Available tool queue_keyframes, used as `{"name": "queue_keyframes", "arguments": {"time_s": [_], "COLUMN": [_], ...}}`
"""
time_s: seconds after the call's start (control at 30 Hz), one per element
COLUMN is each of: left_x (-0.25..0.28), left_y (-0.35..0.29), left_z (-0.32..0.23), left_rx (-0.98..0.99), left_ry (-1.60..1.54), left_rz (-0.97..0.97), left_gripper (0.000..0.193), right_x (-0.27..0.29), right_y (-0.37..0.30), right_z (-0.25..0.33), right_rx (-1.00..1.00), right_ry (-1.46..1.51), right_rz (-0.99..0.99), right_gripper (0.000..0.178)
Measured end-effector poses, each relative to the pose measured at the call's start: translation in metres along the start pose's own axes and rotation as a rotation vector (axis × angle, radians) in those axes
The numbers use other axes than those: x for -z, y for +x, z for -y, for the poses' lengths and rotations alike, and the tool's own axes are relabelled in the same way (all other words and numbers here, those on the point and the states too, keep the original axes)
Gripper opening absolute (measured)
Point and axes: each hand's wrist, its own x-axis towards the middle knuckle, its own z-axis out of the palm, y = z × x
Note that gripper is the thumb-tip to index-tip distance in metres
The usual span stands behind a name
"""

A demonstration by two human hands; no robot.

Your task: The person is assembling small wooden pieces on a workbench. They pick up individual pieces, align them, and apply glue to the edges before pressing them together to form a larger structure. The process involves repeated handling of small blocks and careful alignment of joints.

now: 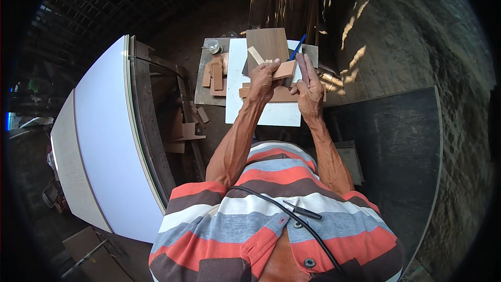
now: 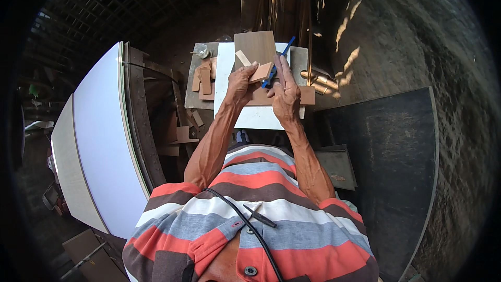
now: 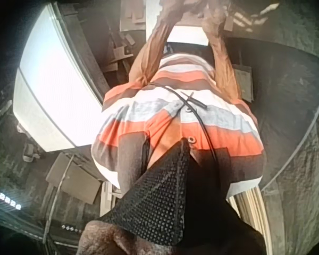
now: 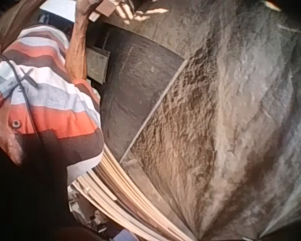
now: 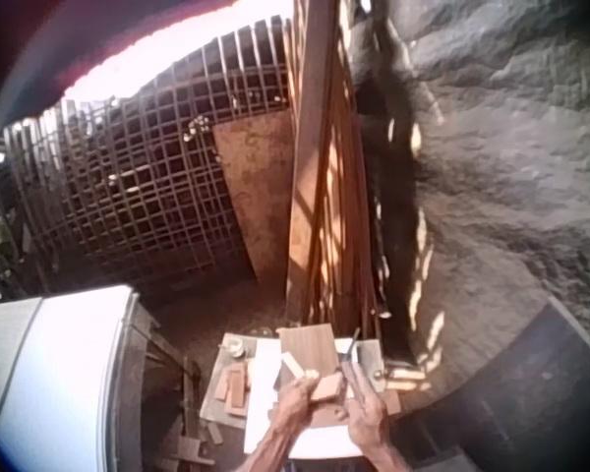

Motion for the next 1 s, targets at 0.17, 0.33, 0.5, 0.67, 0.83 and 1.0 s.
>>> {"name": "queue_keyframes", "arguments": {"time_s": [0.17,0.33,0.5,0.67,0.83,1.0], "left_x": [-0.005,-0.012,-0.005,0.007,0.014,0.013], "left_y": [-0.005,-0.014,-0.020,-0.007,-0.005,0.004], "left_z": [0.012,0.022,0.024,0.021,0.031,0.037], "left_rx": [-0.112,-0.234,-0.129,0.165,0.237,0.207], "left_ry": [0.335,0.399,0.399,0.408,0.422,0.393], "left_rz": [-0.071,0.024,0.011,0.014,0.033,0.002], "left_gripper": [0.030,0.039,0.042,0.036,0.030,0.031], "right_x": [-0.008,-0.009,-0.012,-0.013,-0.001,-0.014], "right_y": [-0.002,-0.002,-0.008,-0.033,-0.040,-0.052], "right_z": [0.007,0.011,0.000,-0.004,-0.005,0.005], "right_rx": [-0.093,-0.095,0.160,0.217,0.077,0.100], "right_ry": [-0.008,-0.147,-0.509,-0.611,-0.682,-0.689], "right_rz": [0.070,0.077,0.040,0.014,0.029,-0.012], "right_gripper": [0.073,0.070,0.058,0.056,0.068,0.059]}}
